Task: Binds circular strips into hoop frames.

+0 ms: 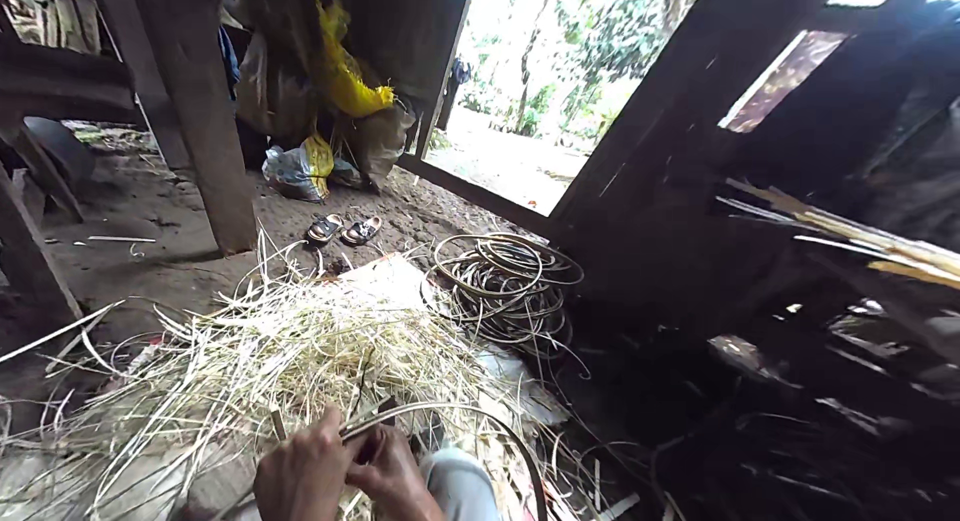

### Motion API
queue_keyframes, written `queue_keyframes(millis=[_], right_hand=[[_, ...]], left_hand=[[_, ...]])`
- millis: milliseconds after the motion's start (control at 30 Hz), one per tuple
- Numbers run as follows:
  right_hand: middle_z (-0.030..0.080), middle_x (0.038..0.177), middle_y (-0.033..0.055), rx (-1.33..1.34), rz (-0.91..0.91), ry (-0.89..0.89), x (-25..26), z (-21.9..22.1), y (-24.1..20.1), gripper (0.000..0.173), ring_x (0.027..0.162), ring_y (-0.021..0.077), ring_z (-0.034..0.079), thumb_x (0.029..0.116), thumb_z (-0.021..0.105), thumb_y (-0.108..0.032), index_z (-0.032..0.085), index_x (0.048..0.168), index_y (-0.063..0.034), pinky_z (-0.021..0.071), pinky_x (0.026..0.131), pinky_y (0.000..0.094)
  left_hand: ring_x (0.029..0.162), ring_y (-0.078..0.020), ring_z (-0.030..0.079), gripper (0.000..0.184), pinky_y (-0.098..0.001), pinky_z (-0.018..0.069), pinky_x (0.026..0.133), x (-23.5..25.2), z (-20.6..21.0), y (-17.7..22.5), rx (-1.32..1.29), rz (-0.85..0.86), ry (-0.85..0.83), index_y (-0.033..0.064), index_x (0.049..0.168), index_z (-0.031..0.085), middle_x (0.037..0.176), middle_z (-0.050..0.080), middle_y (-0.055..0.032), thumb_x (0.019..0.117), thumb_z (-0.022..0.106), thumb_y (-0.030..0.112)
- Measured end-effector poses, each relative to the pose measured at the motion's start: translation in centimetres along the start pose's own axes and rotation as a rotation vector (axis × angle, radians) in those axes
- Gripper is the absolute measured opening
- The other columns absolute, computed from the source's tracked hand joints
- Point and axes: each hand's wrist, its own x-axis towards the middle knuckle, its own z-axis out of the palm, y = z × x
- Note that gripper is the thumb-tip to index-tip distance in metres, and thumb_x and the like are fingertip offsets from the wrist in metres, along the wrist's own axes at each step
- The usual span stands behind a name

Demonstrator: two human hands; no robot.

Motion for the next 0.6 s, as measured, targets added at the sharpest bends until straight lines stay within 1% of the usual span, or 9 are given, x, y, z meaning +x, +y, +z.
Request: queue_keyframes(millis=[67, 167, 233, 300, 400, 467, 500, 567, 600], right_hand=[[0.065, 0.07, -0.0025, -0.001, -0.003, 0.013, 1.0, 0.6, -0.3, 0.015, 0.063, -0.0002, 0.058, 0.0785, 0.077, -0.006, 0.071, 0.09, 0.0006, 0.0507, 0.065, 0.022], [0.064, 0.07, -0.0022, 0.074, 0.039, 0.056, 2.4, 0.7, -1.0, 0.009, 0.06, 0.0013, 0.06, 0.0821, 0.07, -0.001, 0.066, 0.09, 0.0004, 0.0526, 0.06, 0.0219], [0.065, 0.068, -0.004, 0.143, 0.095, 0.042, 3.1, 0.2, -1.8, 0.007, 0.056, 0.0016, 0.061, 0.0862, 0.07, -0.001, 0.064, 0.09, -0.0026, 0.0526, 0.054, 0.0208], [0.065, 0.068, -0.0048, 0.159, 0.106, -0.003, 2.9, -0.1, -2.4, 0.01, 0.056, 0.0017, 0.061, 0.0881, 0.072, -0.003, 0.062, 0.09, -0.0048, 0.0522, 0.054, 0.0207], [0.067, 0.075, -0.0002, 0.099, 0.011, 0.013, 1.6, -0.2, -2.7, 0.015, 0.062, 0.0023, 0.063, 0.0876, 0.068, -0.001, 0.065, 0.102, 0.0044, 0.0556, 0.06, 0.0213], [0.068, 0.082, 0.0035, 0.063, -0.023, 0.054, 0.1, -0.4, -2.9, 0.025, 0.068, 0.0011, 0.063, 0.0876, 0.068, 0.003, 0.064, 0.11, 0.0121, 0.0558, 0.066, 0.0198], [0.069, 0.081, 0.0021, 0.071, -0.017, 0.069, -0.8, -0.8, -3.1, 0.023, 0.069, -0.0005, 0.063, 0.0872, 0.068, 0.004, 0.064, 0.108, 0.0122, 0.0555, 0.067, 0.0181], [0.068, 0.074, -0.0057, 0.073, -0.007, 0.061, -2.5, -1.8, -2.6, 0.014, 0.062, -0.0031, 0.062, 0.0867, 0.069, 0.003, 0.066, 0.1, 0.0017, 0.0548, 0.061, 0.0166], [0.069, 0.073, -0.0101, 0.066, -0.038, 0.037, -3.2, -2.4, -2.4, 0.011, 0.06, -0.0041, 0.062, 0.088, 0.069, -0.001, 0.067, 0.098, -0.0056, 0.0553, 0.059, 0.0163]], left_hand=[[0.058, -0.0409, 0.068, 0.038, -0.0538, 0.0486, 0.05, 0.9, -0.1, -0.9, -0.037, -0.002, -0.023, 0.0026, 0.081, 0.071, 0.06, 0.064, -0.0183, 0.0788, 0.085, 0.038], [0.064, -0.044, 0.069, 0.044, -0.0587, 0.0505, 0.057, 2.0, -1.0, -2.4, -0.156, -0.012, -0.147, 0.0009, 0.094, 0.075, 0.069, 0.069, -0.021, 0.0855, 0.078, 0.044], [0.067, -0.0439, 0.071, 0.031, -0.0613, 0.051, 0.059, 2.3, -1.6, -3.3, -0.211, -0.024, -0.179, 0.0029, 0.099, 0.077, 0.075, 0.072, -0.0209, 0.0903, 0.075, 0.033], [0.069, -0.0446, 0.071, 0.026, -0.063, 0.051, 0.06, 2.1, -1.9, -3.6, -0.242, -0.037, -0.201, 0.0059, 0.105, 0.079, 0.078, 0.074, -0.0205, 0.0917, 0.073, 0.027], [0.066, -0.0468, 0.07, 0.029, -0.0646, 0.05, 0.06, 1.0, -2.1, -2.9, -0.237, 0.0, -0.193, 0.0087, 0.111, 0.079, 0.075, 0.072, -0.0218, 0.0896, 0.076, 0.028], [0.062, -0.0441, 0.069, 0.02, -0.0611, 0.0493, 0.057, -0.3, -2.1, -1.7, -0.184, 0.041, -0.118, 0.0095, 0.104, 0.081, 0.069, 0.07, -0.0197, 0.0876, 0.078, 0.02], [0.059, -0.0418, 0.067, 0.014, -0.0583, 0.0482, 0.055, -1.0, -2.2, -1.0, -0.167, 0.061, -0.065, 0.0092, 0.098, 0.08, 0.065, 0.068, -0.0179, 0.0872, 0.077, 0.018], [0.05, -0.0346, 0.061, 0.006, -0.0493, 0.0419, 0.047, -2.6, -2.2, -0.1, -0.139, 0.096, 0.031, 0.01, 0.086, 0.075, 0.057, 0.06, -0.0118, 0.0856, 0.077, 0.016], [0.048, -0.032, 0.059, 0.007, -0.046, 0.0392, 0.045, -3.0, -2.4, 0.4, -0.115, 0.108, 0.07, 0.0103, 0.084, 0.073, 0.056, 0.059, -0.01, 0.0854, 0.076, 0.016]])
